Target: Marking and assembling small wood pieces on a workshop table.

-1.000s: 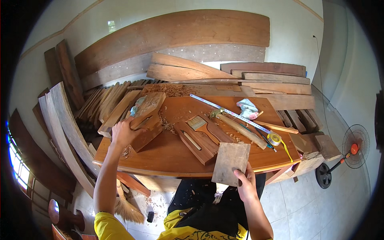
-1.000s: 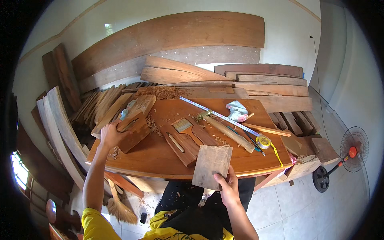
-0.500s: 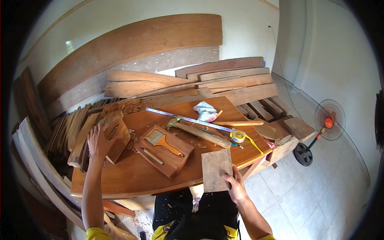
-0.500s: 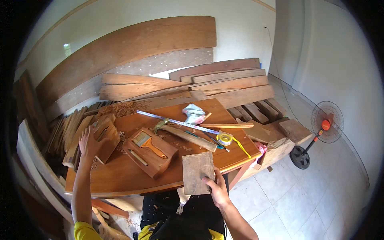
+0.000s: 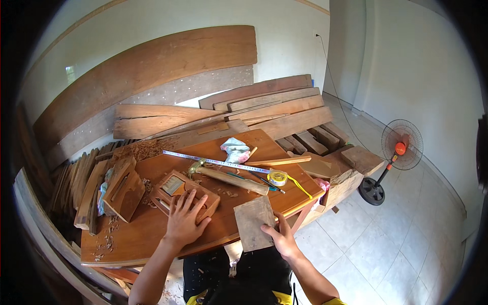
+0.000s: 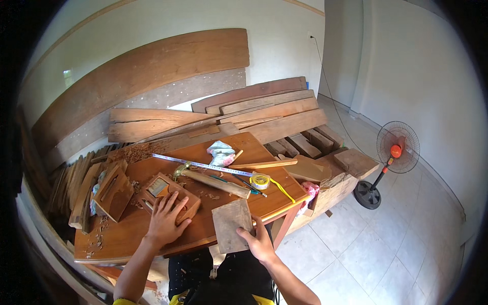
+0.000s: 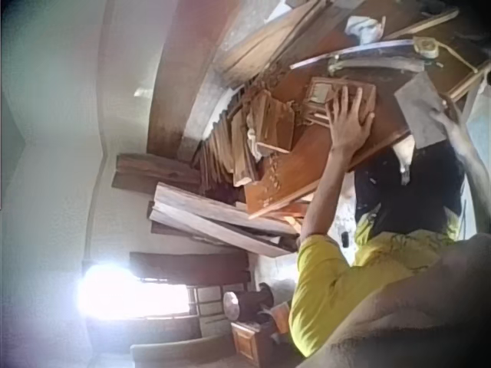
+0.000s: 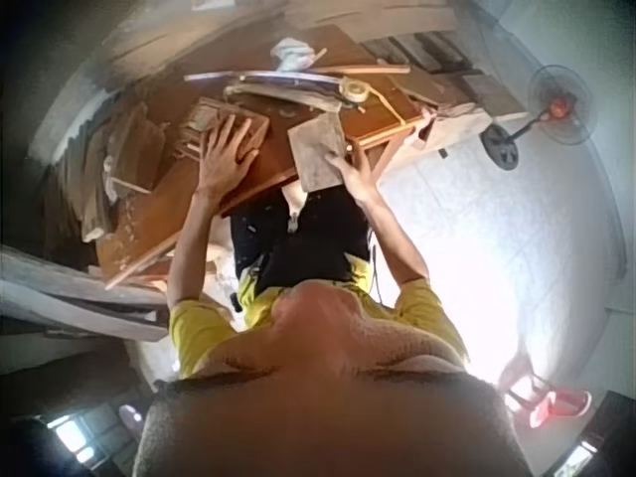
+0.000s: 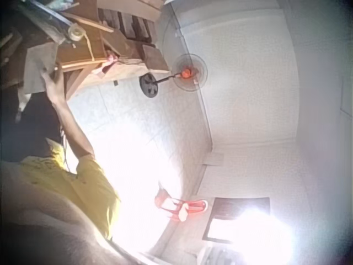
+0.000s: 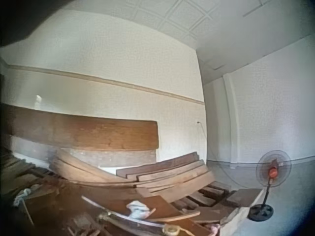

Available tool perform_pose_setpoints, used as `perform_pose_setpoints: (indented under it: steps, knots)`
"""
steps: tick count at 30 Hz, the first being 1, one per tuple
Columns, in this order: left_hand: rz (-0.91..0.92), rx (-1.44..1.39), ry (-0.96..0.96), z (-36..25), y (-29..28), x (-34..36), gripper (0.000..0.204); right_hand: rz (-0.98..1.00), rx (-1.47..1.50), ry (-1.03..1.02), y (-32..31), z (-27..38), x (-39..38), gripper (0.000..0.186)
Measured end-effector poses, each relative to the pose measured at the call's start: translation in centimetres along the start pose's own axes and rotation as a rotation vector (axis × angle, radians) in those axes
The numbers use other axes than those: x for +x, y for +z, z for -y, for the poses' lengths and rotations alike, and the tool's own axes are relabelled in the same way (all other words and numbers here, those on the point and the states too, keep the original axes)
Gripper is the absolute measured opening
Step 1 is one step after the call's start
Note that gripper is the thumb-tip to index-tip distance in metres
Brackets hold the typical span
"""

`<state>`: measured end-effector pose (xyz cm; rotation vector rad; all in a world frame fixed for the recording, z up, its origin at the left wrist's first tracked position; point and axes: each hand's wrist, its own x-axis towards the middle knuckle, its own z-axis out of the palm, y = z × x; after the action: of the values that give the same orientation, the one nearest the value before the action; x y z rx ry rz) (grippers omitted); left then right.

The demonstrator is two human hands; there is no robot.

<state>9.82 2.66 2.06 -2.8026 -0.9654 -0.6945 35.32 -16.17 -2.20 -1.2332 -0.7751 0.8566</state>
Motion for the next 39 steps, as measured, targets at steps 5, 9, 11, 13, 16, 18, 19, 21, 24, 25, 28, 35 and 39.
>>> perform_pose_setpoints:
  steps: [5, 9, 11, 13, 16, 18, 19, 21, 24, 25, 28, 35, 39]
  knots:
    - [0.048, 0.018, -0.019, 3.6, -0.9, -0.8, 0.064, 0.020, -0.080, -0.006, 0.5, 0.4, 1.5, 0.069]
    - [0.127, 0.008, -0.029, 6.4, -2.0, -0.5, 0.067, 0.008, -0.359, -0.083, 1.5, 0.6, 3.6, 0.068]
    - [0.164, -0.058, 0.005, 7.7, -2.4, -0.3, 0.067, 0.100, -0.364, -0.083, 2.4, 1.0, 4.7, 0.069]
    - [0.180, -0.078, 0.019, 8.7, -2.6, -0.2, 0.068, 0.162, -0.523, -0.051, 4.0, 1.4, 5.8, 0.072]
    - [0.175, -0.072, 0.034, 9.6, -2.8, -0.1, 0.068, 0.198, -0.614, -0.034, 6.9, 1.9, 7.6, 0.073]
    - [0.113, -0.072, 0.076, 9.6, -2.9, -0.4, 0.068, 0.152, -0.834, -0.042, 8.3, 2.1, 8.6, 0.070]
    - [0.148, -0.053, 0.033, 9.5, -2.9, -0.6, 0.068, 0.180, -0.830, -0.045, 8.9, 2.2, 9.0, 0.070]
    - [0.047, -0.012, 0.032, 8.8, -3.0, -1.2, 0.068, 0.156, -1.090, -0.070, 9.7, 2.4, 9.0, 0.065]
    - [0.006, -0.005, 0.046, 7.0, -3.1, -2.3, 0.066, 0.183, -1.239, -0.155, 9.7, 3.4, 7.9, 0.059]
    - [-0.015, -0.033, 0.074, 6.3, -3.1, -2.6, 0.065, 0.246, -1.242, -0.117, 9.4, 3.9, 7.6, 0.059]
    - [0.008, -0.131, 0.082, 4.3, -3.5, -3.0, 0.064, 0.150, -1.245, -0.495, 7.4, 6.1, 9.1, 0.035]
    - [0.147, -0.340, 0.131, 2.1, -4.4, -0.7, 0.075, 0.351, -1.360, -0.543, -0.3, 8.4, 31.0, 0.034]
    - [0.222, -0.353, 0.149, 3.0, -5.5, 1.5, 0.075, 0.577, -1.369, -0.672, -1.3, 5.7, 37.2, 0.036]
